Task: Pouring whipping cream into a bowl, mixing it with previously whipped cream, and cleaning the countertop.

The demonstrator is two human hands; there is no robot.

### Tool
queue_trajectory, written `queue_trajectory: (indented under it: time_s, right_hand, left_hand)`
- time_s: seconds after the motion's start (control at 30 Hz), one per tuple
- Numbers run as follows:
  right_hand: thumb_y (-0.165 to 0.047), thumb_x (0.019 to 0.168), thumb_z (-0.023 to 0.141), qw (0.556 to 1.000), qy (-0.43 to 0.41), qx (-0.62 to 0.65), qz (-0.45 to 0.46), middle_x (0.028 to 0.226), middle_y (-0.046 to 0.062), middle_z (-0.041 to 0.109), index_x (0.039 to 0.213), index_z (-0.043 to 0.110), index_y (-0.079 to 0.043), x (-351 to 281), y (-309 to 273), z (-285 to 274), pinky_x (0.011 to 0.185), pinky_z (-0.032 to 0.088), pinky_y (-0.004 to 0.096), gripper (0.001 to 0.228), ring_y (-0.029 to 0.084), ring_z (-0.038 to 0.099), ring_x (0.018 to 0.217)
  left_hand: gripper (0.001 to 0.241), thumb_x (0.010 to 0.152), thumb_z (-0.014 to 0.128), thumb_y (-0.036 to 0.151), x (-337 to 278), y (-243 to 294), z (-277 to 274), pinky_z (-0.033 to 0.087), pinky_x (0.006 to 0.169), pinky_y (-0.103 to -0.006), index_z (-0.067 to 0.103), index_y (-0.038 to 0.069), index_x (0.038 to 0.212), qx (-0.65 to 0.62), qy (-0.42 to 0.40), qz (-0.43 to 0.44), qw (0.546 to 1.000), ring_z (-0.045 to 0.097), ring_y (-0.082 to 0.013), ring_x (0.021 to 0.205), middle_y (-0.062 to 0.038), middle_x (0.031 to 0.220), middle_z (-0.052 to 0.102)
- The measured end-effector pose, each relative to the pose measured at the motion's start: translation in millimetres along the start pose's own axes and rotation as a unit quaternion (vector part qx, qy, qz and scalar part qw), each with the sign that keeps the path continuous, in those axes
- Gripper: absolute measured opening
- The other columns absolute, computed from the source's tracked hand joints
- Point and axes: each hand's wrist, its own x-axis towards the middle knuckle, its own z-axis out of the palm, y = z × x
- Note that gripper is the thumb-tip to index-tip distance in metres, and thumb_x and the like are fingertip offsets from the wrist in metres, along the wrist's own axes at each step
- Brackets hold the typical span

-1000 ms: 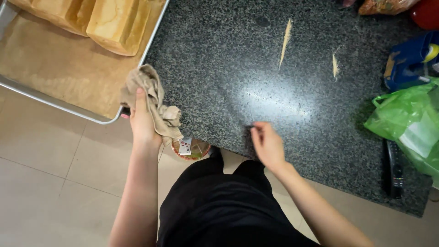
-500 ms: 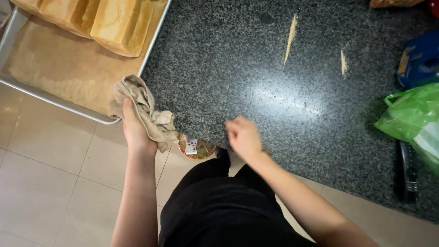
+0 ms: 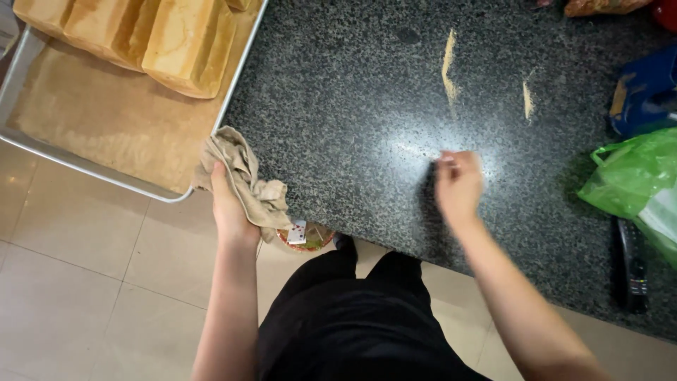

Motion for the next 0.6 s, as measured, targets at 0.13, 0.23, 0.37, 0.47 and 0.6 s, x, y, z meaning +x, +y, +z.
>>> queue_trajectory:
  time_s: [0.13, 0.23, 0.37, 0.47, 0.6]
  right_hand:
    - [-0.011, 0.085, 0.070, 0.977, -0.158, 0.067, -0.122, 0.095, 0.010, 0.073, 0.093, 0.076, -0.010, -53, -62, 48, 0.075, 0.058, 0.041, 0.011, 0.033, 0.071, 0.086]
    - [-0.014, 0.088, 0.070, 0.956, -0.192, 0.056, -0.215, 0.084, 0.012, 0.065, 0.094, 0.076, -0.010, -62, -101, 90, 0.072, 0.054, 0.048, 0.009, 0.036, 0.066, 0.078]
    - [-0.014, 0.094, 0.067, 0.961, -0.204, 0.038, -0.181, 0.086, 0.015, 0.063, 0.087, 0.070, -0.009, -22, -115, 145, 0.070, 0.054, 0.050, 0.009, 0.037, 0.066, 0.079]
    - [-0.013, 0.089, 0.066, 0.983, -0.150, 0.020, -0.103, 0.095, 0.016, 0.069, 0.089, 0.072, -0.009, 22, -107, 164, 0.073, 0.056, 0.050, 0.007, 0.038, 0.068, 0.082]
    - [-0.015, 0.087, 0.069, 0.999, -0.039, -0.016, -0.033, 0.097, 0.016, 0.073, 0.093, 0.076, -0.011, 63, -63, 157, 0.079, 0.056, 0.048, 0.010, 0.037, 0.071, 0.087]
  left_hand:
    - [0.063, 0.101, 0.044, 0.049, 0, -9, -6, 0.049, 0.096, -0.0401, 0.046, 0.012, 0.152, -0.022, -0.008, -0.029, 0.999, 0.058, -0.0229, 0.118, -0.006, 0.141, 0.059]
    - [0.062, 0.100, 0.046, 0.047, -7, -14, -9, 0.049, 0.104, -0.0401, 0.044, 0.012, 0.151, -0.010, 0.030, -0.041, 0.999, 0.058, -0.0234, 0.126, -0.007, 0.143, 0.058]
    - [0.064, 0.101, 0.046, 0.047, -8, -19, -7, 0.046, 0.109, -0.0385, 0.042, 0.010, 0.152, 0.007, -0.003, -0.020, 1.000, 0.055, -0.0221, 0.132, -0.008, 0.146, 0.055]
    - [0.065, 0.100, 0.049, 0.046, -3, -27, -2, 0.048, 0.107, -0.0406, 0.044, 0.005, 0.149, 0.027, 0.022, -0.036, 0.999, 0.058, -0.0252, 0.129, -0.012, 0.145, 0.057]
    - [0.071, 0.096, 0.061, 0.038, 5, -36, 24, 0.045, 0.111, -0.0379, 0.035, 0.003, 0.151, 0.138, 0.014, 0.008, 0.990, 0.055, -0.0242, 0.134, -0.013, 0.149, 0.052]
